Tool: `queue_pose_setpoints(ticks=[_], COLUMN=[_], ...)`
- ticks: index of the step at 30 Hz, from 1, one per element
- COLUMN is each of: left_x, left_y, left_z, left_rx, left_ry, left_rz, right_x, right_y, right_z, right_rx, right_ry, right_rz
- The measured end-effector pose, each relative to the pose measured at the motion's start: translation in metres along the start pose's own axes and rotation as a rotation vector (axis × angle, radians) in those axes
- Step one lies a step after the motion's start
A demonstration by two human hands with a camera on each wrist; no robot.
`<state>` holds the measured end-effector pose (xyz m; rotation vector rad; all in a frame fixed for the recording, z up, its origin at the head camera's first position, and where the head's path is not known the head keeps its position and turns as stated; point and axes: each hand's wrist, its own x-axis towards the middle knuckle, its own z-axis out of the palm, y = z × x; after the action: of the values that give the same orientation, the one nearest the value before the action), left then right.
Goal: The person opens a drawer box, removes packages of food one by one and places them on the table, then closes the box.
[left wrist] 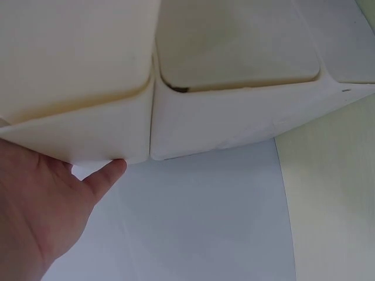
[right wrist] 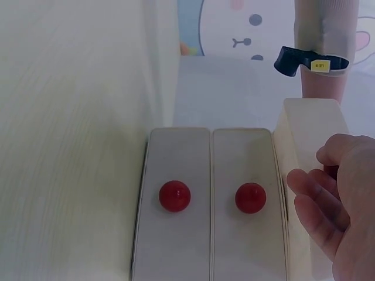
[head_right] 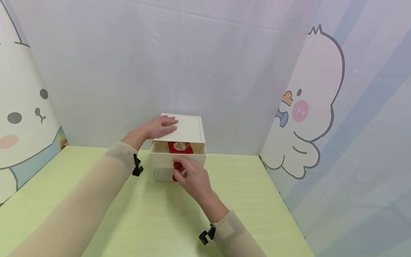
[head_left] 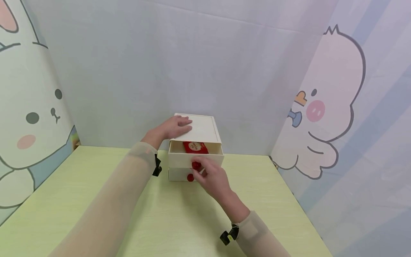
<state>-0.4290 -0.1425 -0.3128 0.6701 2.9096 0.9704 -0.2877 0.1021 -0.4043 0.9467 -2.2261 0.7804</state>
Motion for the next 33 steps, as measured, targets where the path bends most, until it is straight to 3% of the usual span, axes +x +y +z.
queue_pose_setpoints(ticks=[33], left_x=[0.0], left_y=[0.001], left_z=[0.0], left_rx=[0.023], left_ry=[0.005], left_rz=[0.004], right_x=[-0.018], right_y=[-0.015], right_z=[-0.01], right_rx=[-0.003], right_ry=[-0.023], right_rz=[-0.029])
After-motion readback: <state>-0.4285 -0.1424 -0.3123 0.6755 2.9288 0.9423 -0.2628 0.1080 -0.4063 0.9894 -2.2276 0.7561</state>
